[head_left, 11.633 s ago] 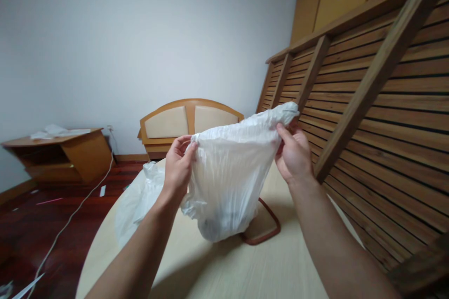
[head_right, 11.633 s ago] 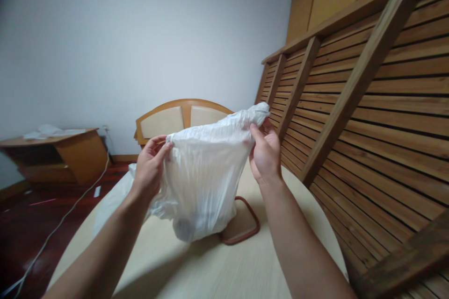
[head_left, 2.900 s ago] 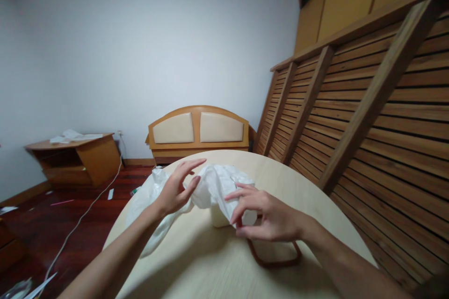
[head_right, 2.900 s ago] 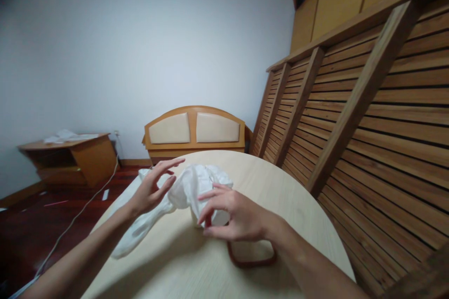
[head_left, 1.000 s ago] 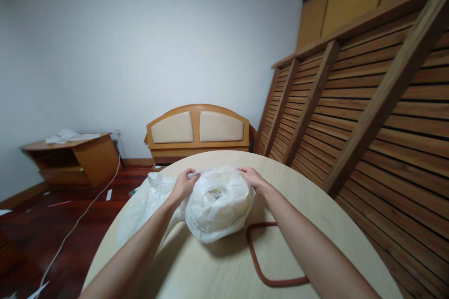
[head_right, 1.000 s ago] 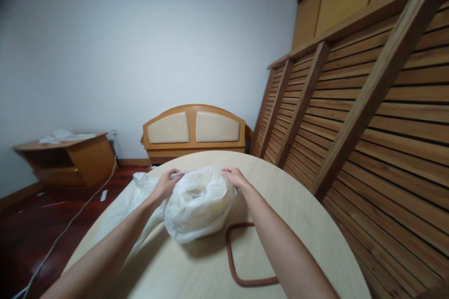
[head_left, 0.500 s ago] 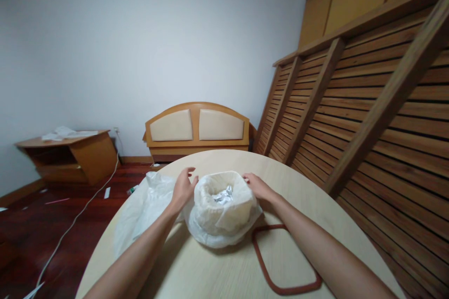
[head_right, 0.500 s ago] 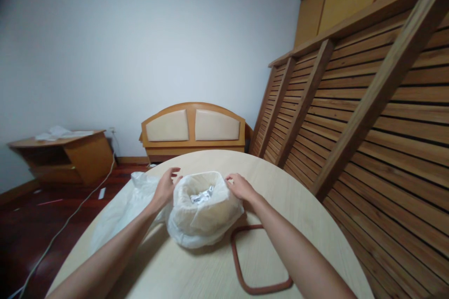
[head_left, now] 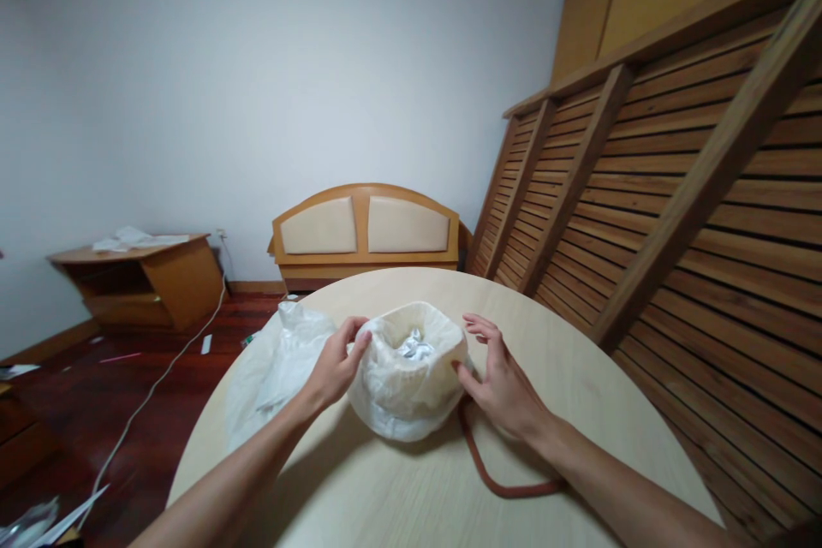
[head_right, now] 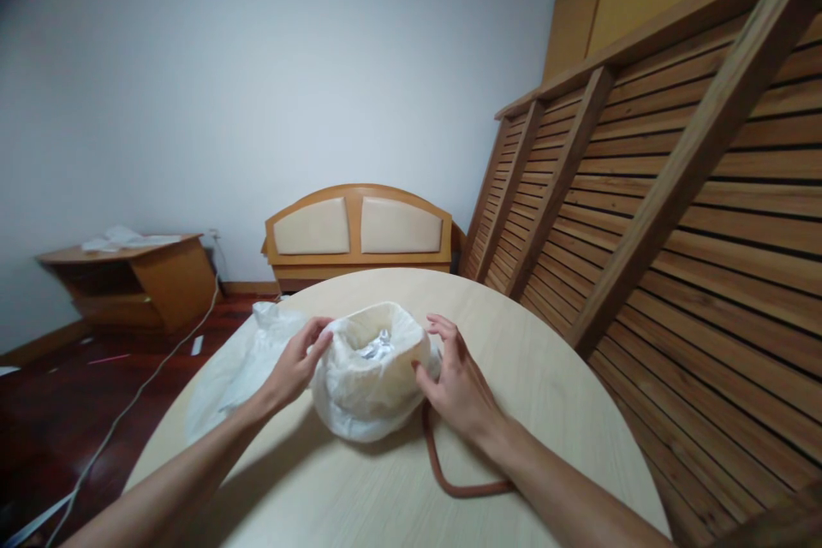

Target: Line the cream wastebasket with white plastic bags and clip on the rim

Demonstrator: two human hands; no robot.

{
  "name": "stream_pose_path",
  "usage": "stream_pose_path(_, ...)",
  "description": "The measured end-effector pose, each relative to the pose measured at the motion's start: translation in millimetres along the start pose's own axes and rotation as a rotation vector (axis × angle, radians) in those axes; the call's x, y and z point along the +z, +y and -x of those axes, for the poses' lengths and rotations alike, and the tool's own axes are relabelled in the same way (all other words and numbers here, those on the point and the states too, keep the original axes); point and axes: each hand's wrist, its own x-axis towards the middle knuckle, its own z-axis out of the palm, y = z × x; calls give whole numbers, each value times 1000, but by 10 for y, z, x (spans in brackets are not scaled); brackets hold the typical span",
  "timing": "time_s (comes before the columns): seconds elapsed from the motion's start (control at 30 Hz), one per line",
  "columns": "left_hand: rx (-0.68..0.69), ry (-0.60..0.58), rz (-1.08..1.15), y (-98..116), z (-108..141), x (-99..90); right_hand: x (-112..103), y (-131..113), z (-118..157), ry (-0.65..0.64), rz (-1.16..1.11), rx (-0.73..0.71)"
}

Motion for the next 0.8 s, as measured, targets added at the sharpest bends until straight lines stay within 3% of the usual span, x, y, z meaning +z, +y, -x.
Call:
stream_pose_path(0.07,-4,33,3,17,30,7,-33,-171,70,94,94,-125)
stream_pose_path(0.17,-6,65,76,59,60,26,-88,-454,134,14,194,-262)
stream_pose_path(0.23,-20,70,163,96,69,44,-95,-608,160,-64,240,-257)
stream_pose_path(0.33,-73,85,245,146,79,71,-46,-721,180,-72,286,-171)
stream_pose_path(0.47,-99,96,287,171,132,96,47,-705,192,-71,317,-31)
stream_pose_path(0.6,-86,95,315,144,212,120,60,-625,205,-126,252,12)
stream_pose_path(0.8,-118,215,262,55,200,120,-56,-240,177,-301,179,45)
